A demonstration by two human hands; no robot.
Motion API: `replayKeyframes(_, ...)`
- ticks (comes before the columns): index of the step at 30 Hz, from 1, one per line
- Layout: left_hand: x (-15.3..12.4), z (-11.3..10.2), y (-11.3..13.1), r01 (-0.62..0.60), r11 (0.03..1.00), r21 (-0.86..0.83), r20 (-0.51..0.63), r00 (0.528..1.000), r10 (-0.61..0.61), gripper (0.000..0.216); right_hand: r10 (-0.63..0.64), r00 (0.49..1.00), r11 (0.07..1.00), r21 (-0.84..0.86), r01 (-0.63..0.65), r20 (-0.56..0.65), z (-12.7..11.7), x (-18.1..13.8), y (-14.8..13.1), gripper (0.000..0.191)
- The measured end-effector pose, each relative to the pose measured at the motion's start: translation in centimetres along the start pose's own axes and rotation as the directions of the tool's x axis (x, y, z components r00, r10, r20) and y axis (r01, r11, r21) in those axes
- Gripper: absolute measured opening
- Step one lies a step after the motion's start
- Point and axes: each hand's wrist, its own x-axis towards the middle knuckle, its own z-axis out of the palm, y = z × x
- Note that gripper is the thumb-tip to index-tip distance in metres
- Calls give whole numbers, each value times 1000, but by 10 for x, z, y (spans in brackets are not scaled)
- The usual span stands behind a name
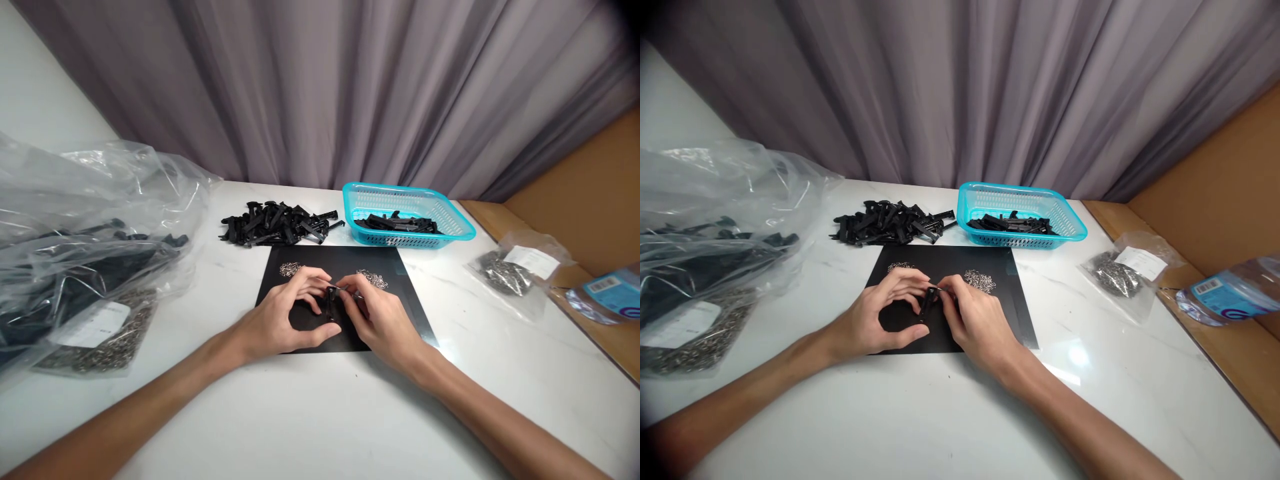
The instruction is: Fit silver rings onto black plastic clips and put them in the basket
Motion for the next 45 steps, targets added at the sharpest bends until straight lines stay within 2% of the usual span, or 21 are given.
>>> replayKeyframes(4, -1, -1, -2, 0, 1000, 6, -13, 1000, 0, 63, -6, 999, 1000, -10, 6, -40, 1, 0, 0, 11)
replayKeyframes(8, -1, 0, -3, -31, 999, 19, -39, 999, 32, 63, -27, 983, 999, -33, 22, -183, -2, 1, -1, 11)
replayKeyframes(13, -2, 1, 0, -197, 978, 71, -106, 973, 204, 64, -44, 961, 998, 24, 52, -272, -7, 2, -2, 17)
replayKeyframes(17, -1, 2, 2, -296, 947, 123, -129, 942, 311, 71, -44, 968, 999, 17, 50, -245, -6, 3, -1, 17)
replayKeyframes(21, 0, 1, 3, -311, 940, 143, -148, 932, 331, 71, -45, 977, 999, 4, 47, -209, -2, 3, 2, 17)
replayKeyframes(29, -2, 2, -1, -227, 965, 130, -123, 962, 243, 72, -51, 978, 998, 24, 57, -200, -2, 2, 3, 18)
replayKeyframes(34, -3, 2, -6, -155, 985, 81, -100, 982, 163, 71, -62, 982, 986, 140, 88, -180, -4, 1, -2, 24)
replayKeyframes(38, -2, 1, -7, -135, 990, 50, -105, 985, 139, 72, -56, 986, 967, 238, 93, -159, -8, 0, -9, 21)
replayKeyframes(41, -1, 0, -5, -140, 989, 54, -101, 984, 145, 76, -80, 994, 960, 261, 97, -78, -10, 0, -11, 31)
replayKeyframes(45, -1, 0, -3, -134, 989, 64, -91, 986, 140, 81, -76, 997, 948, 312, 62, 32, -10, 1, -10, 34)
